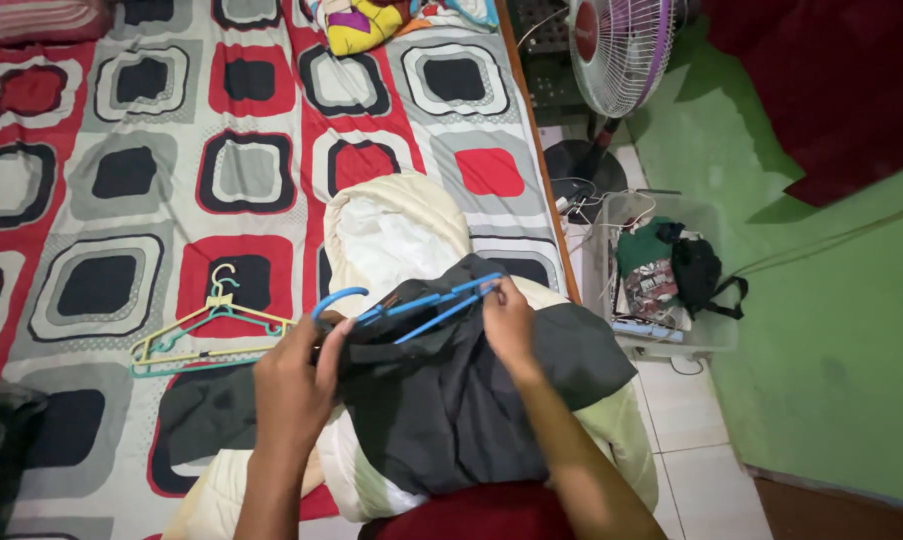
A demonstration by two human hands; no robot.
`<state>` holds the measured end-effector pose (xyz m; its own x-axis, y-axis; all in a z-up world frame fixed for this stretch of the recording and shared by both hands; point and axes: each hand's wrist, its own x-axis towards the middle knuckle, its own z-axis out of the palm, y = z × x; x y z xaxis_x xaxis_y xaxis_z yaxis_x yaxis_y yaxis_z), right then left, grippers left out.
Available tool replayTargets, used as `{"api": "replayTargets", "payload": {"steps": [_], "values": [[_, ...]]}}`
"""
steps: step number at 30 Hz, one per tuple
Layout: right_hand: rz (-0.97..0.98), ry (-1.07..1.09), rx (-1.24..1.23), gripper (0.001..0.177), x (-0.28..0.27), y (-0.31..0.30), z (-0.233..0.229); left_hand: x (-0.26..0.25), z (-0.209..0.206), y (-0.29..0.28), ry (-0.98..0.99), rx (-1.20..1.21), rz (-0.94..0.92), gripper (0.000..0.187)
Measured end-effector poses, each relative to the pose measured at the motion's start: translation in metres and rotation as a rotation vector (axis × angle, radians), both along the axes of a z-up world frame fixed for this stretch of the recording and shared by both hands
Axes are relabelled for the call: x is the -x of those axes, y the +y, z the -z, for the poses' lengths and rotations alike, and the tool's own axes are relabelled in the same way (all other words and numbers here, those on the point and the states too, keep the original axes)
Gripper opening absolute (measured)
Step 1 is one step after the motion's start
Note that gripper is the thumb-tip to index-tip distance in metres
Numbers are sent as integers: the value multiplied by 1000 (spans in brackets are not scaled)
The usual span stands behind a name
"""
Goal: The person places shirts on hangers, buttons them, and hangs them in a wardrobe. They handle a light blue shirt, a grey striped shirt, and a dark shirt, buttoning each before placing them on a rod inside a wooden wardrobe.
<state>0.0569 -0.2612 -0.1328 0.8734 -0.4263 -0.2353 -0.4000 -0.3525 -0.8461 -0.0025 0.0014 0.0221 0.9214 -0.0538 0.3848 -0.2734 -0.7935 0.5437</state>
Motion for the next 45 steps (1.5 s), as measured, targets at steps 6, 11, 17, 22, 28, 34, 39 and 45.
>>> {"api": "replayTargets", "payload": {"steps": [6, 11, 17, 22, 28, 34, 39, 45], "values": [[-570, -91, -98, 33, 13, -5, -45, -1, -25, 3, -42, 8, -36, 14], [-774, -115, 126, 23, 12, -12, -56, -2, -37, 5, -67, 34, -44, 19], [-576, -133, 437, 33, 18, 0, -70, -1, -45, 0, -44, 111, 12, 20], [-392, -261, 439, 25, 8, -8, -48, 1, -55, -7, -65, 131, 54, 6], [-117, -74, 136, 31, -1, -30, -53, 1, -52, -8, -67, 120, 89, 13], [-62, -238, 137, 27, 8, -20, -90, -1, -40, -15, -53, 108, 128, 11], [-148, -384, 125, 20, 23, 1, -128, -6, -32, -19, -106, 68, 22, 14], [-319, -642, 269, 17, 59, 27, -129, -19, -41, -25, -213, 182, -23, 12]]}}
